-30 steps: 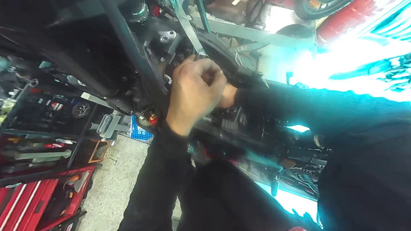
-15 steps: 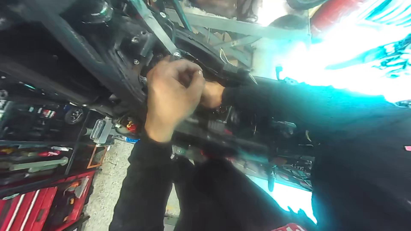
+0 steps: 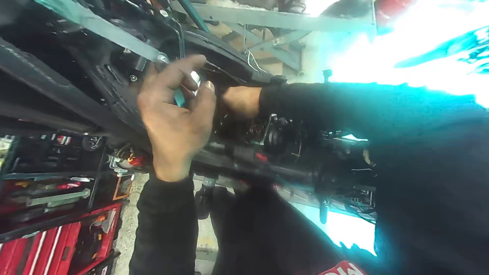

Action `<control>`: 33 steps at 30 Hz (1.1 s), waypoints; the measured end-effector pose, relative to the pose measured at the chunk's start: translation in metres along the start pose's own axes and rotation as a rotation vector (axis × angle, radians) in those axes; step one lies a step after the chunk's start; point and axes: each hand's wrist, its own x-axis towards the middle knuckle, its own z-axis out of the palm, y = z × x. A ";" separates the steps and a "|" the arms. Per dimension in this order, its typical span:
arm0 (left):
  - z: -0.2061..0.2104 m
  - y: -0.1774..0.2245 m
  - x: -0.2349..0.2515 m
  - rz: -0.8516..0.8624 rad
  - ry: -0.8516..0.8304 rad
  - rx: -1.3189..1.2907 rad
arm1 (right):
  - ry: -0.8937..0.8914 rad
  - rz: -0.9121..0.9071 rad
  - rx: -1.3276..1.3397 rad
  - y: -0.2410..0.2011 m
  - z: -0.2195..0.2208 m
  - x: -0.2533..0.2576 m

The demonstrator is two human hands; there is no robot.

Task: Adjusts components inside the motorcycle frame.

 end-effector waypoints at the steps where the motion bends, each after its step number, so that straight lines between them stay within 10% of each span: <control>1: -0.001 0.000 -0.001 -0.027 0.004 -0.006 | -0.045 0.055 -0.009 -0.008 -0.003 -0.005; 6: 0.001 0.006 -0.003 -0.095 0.036 -0.019 | 0.096 0.315 0.062 -0.043 -0.038 -0.049; 13: 0.010 0.010 0.001 -0.042 -0.160 0.040 | 0.820 -0.084 0.622 -0.059 -0.068 -0.087; 22: 0.007 0.008 -0.007 0.092 -0.173 -0.300 | 1.070 -0.199 0.637 -0.073 -0.058 -0.075; 33: 0.007 0.009 -0.006 0.109 -0.166 -0.334 | 0.960 -0.310 0.981 -0.063 -0.060 -0.063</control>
